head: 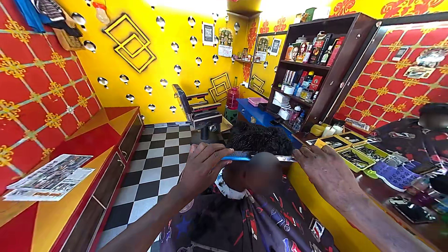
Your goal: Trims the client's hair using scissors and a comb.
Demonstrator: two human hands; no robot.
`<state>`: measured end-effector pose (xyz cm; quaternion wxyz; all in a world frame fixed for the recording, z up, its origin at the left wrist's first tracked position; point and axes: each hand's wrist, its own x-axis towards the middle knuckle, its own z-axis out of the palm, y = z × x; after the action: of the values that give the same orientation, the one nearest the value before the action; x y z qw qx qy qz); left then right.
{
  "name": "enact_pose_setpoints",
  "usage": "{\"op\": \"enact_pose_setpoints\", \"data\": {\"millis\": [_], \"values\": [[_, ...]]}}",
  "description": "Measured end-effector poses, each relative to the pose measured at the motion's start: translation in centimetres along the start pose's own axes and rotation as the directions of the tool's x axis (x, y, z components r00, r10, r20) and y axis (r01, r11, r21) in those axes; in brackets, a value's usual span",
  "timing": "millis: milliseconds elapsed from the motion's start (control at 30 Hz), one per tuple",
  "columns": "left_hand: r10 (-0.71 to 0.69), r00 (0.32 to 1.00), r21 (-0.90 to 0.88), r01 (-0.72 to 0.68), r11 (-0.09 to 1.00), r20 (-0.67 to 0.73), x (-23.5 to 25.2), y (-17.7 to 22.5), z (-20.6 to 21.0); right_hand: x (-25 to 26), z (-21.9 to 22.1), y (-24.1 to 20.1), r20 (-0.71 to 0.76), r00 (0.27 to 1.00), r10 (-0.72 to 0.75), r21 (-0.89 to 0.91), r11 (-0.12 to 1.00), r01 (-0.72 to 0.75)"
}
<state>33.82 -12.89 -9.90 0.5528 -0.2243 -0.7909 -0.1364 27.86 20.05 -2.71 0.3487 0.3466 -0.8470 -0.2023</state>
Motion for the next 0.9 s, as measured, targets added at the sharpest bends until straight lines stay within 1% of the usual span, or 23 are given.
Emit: {"op": "enact_pose_setpoints", "data": {"millis": [100, 200, 300, 367, 400, 433, 467, 533, 567, 600, 633, 667, 700, 733, 767, 800, 833, 900], "values": [[-0.01, 1.0, -0.012, 0.01, 1.0, 0.009, 0.2, 0.0, -0.1, -0.4, 0.1, 0.4, 0.003, 1.0, 0.026, -0.012, 1.0, -0.026], [-0.005, 1.0, -0.016, 0.005, 1.0, 0.014, 0.3, -0.1, -0.1, 0.0, 0.1, 0.0, -0.047, 0.998, 0.038, -0.027, 0.999, -0.039], [0.004, 1.0, -0.021, -0.003, 1.0, 0.018, 0.3, -0.1, -0.1, 0.6, -0.2, -0.9, -0.06, 0.998, 0.017, -0.016, 1.0, -0.018], [-0.017, 1.0, -0.012, 0.017, 1.0, -0.008, 0.1, 0.1, -0.1, 0.7, -0.5, -1.2, -0.071, 0.997, 0.003, 0.001, 1.0, -0.003], [-0.058, 0.998, -0.012, 0.058, 0.998, -0.031, -0.1, 0.3, -0.1, 0.6, -0.6, -1.1, -0.07, 0.997, 0.017, 0.012, 1.0, -0.016], [-0.133, 0.989, -0.028, 0.132, 0.991, -0.063, -0.6, 0.8, -0.1, 0.5, -0.7, -0.9, -0.08, 0.996, 0.048, 0.038, 0.998, -0.045], [-0.237, 0.967, -0.066, 0.231, 0.971, -0.091, -1.2, 1.3, 0.0, 0.4, -0.7, -0.5, -0.103, 0.991, 0.09, 0.096, 0.992, -0.08], [-0.428, 0.9, -0.208, 0.405, 0.89, -0.077, -2.7, 2.1, 0.1, -0.1, -0.3, 0.8, -0.155, 0.969, 0.19, 0.227, 0.962, -0.153], [-0.463, 0.885, -0.264, 0.438, 0.86, -0.042, -3.5, 2.3, 0.3, -0.3, -0.1, 1.5, -0.178, 0.959, 0.222, 0.257, 0.951, -0.172], [-0.45, 0.893, -0.301, 0.43, 0.851, 0.001, -4.4, 2.3, 0.5, -0.5, 0.1, 2.3, -0.193, 0.953, 0.235, 0.255, 0.95, -0.182], [-0.397, 0.917, -0.298, 0.391, 0.871, 0.044, -5.2, 2.3, 0.8, -0.5, 0.0, 2.8, -0.2, 0.951, 0.236, 0.229, 0.955, -0.189], [-0.344, 0.935, -0.282, 0.354, 0.892, 0.087, -5.6, 2.3, 1.2, -0.3, -0.7, 2.9, -0.159, 0.955, 0.249, 0.196, 0.956, -0.216], [-0.318, 0.939, -0.268, 0.343, 0.9, 0.134, -5.8, 2.3, 1.6, 0.3, -2.4, 2.7, -0.008, 0.959, 0.283, 0.164, 0.947, -0.278], [-0.33, 0.927, -0.271, 0.369, 0.889, 0.177, -5.8, 2.4, 2.1, 1.2, -4.6, 2.3, 0.214, 0.932, 0.294, 0.116, 0.939, -0.323], [-0.372, 0.898, -0.293, 0.43, 0.854, 0.233, -5.8, 2.3, 2.4, 0.6, -2.8, 3.5, 0.045, 0.983, 0.18, 0.133, 0.974, -0.185], [-0.422, 0.864, -0.347, 0.499, 0.794, 0.275, -5.7, 2.1, 2.7, 0.3, -1.4, 4.6, -0.076, 0.995, 0.062, 0.113, 0.992, -0.054], [-0.455, 0.842, -0.39, 0.538, 0.747, 0.29, -5.6, 1.9, 2.9, 0.3, -1.1, 5.0, -0.102, 0.995, -0.008, 0.065, 0.998, 0.015], [-0.474, 0.843, -0.432, 0.537, 0.725, 0.253, -5.4, 1.5, 3.2, 0.8, -1.9, 4.5, -0.088, 0.995, -0.045, -0.024, 0.999, 0.043]]}}
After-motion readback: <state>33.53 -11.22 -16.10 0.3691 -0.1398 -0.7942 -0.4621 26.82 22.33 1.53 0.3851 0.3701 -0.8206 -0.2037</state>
